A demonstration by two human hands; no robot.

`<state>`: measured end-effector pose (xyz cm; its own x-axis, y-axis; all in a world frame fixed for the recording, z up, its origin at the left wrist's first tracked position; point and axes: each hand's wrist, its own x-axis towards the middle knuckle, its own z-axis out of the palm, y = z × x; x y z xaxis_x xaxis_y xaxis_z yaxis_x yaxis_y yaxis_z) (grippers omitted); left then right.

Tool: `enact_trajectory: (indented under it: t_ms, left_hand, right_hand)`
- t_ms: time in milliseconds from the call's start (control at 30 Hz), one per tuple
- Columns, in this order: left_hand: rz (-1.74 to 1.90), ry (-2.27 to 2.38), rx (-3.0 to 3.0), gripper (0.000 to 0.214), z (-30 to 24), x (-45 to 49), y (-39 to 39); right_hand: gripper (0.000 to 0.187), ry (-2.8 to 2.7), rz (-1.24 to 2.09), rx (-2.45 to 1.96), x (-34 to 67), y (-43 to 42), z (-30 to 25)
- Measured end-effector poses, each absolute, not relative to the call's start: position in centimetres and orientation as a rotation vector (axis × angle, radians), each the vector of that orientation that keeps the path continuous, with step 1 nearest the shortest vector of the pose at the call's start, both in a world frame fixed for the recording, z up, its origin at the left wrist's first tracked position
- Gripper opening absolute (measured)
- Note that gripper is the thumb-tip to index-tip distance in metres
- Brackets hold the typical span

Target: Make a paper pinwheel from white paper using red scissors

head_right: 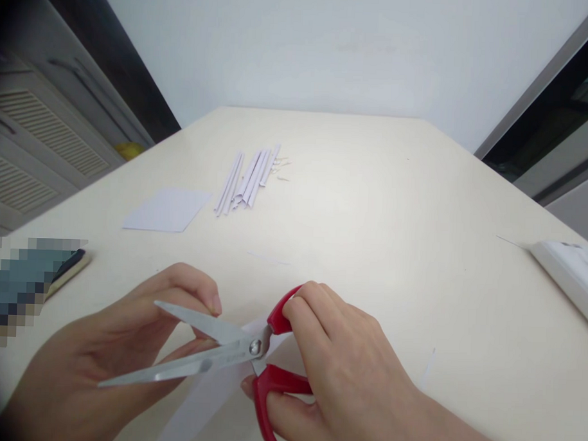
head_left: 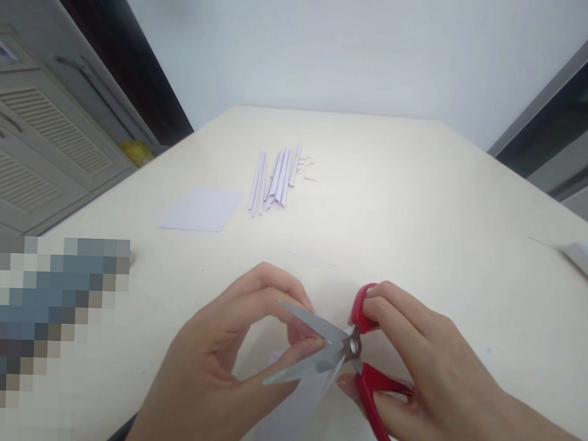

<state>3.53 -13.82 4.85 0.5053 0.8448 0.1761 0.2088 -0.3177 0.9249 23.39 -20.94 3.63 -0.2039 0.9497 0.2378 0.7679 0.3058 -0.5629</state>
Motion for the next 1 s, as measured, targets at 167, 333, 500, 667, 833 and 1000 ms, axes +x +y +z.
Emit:
enact_trajectory:
  t_ms: [167, 333, 500, 667, 833, 1000]
  left_hand:
    - [0.848, 0.867, 1.793, 0.017, 4.72, 3.68, -14.01]
    - [0.807, 0.871, 1.762, 0.016, 5.07, 3.84, -14.12]
    - [0.816, 0.847, 1.735, 0.015, 5.28, 3.95, -14.07]
    - [0.813, 0.841, 1.733, 0.015, 5.3, 4.12, -14.02]
    - [0.84, 0.779, 1.764, 0.017, 5.17, 4.12, -13.99]
    - [0.816, 0.766, 1.781, 0.017, 5.0, 4.2, -13.82]
  right_hand:
    - [0.028, -2.069, 0.381, -1.519, 23.56, -21.03, 3.31]
    - [0.03, -2.076, 0.281, -1.502, 23.58, -20.78, 3.28]
    - [0.033, -2.061, 0.346, -1.535, 23.36, -20.74, 3.35]
    - [0.035, -2.048, 0.419, -1.55, 23.45, -20.94, 3.29]
    - [0.033, -2.081, 0.367, -1.528, 23.63, -21.02, 3.18]
    - [0.034, -2.077, 0.309, -1.508, 23.64, -20.96, 2.89]
